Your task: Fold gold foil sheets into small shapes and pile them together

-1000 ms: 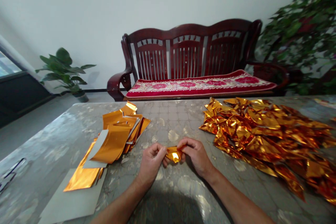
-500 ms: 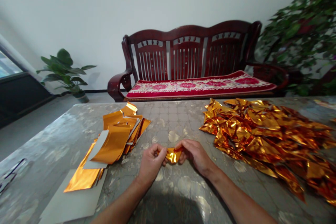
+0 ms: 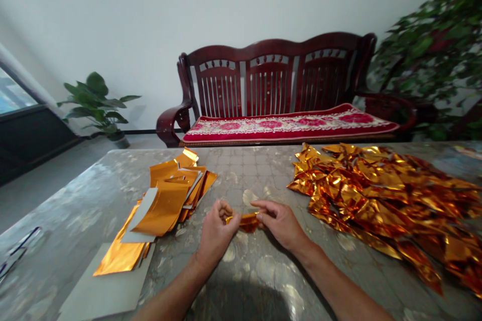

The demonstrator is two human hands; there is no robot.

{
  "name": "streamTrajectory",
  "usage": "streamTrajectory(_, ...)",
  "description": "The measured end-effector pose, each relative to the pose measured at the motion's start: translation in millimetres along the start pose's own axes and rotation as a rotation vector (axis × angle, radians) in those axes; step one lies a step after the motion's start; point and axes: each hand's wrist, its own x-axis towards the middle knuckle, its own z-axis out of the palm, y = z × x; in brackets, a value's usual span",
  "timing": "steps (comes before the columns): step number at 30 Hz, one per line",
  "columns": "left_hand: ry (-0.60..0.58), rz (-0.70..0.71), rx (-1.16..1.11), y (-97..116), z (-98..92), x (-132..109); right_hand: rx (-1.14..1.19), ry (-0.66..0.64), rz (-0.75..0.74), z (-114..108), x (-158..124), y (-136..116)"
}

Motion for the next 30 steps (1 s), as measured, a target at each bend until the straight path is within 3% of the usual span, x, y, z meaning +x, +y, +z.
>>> streamTrajectory(7, -0.250, 0.071, 0.109, 2.2, -1.9, 4.2, -0.192, 0.036, -0.100, -0.1, -2.5, -1.9)
streamTrajectory(10, -0.300, 0.076, 0.100, -0.1, -2.0, 4.0, -0.242, 0.035, -0.141, -1.4, -3.4, -0.9)
streamTrajectory(14, -0.262, 0.222, 0.153, -6.3, -3.9, 3.0, -0.316, 0.015, -0.191, -5.1, -5.2, -1.4)
streamTrajectory(20, -0.196, 0.498, 0.200, -12.4, -5.6, -1.6, -0.448, -0.136, -0.383, -8.6, -8.3, -10.9)
streamTrajectory(30, -0.147, 0.512, 0.200, -10.2, -4.0, -3.8, -0.682, -0.129, -0.533, -10.5, -8.1, -5.1)
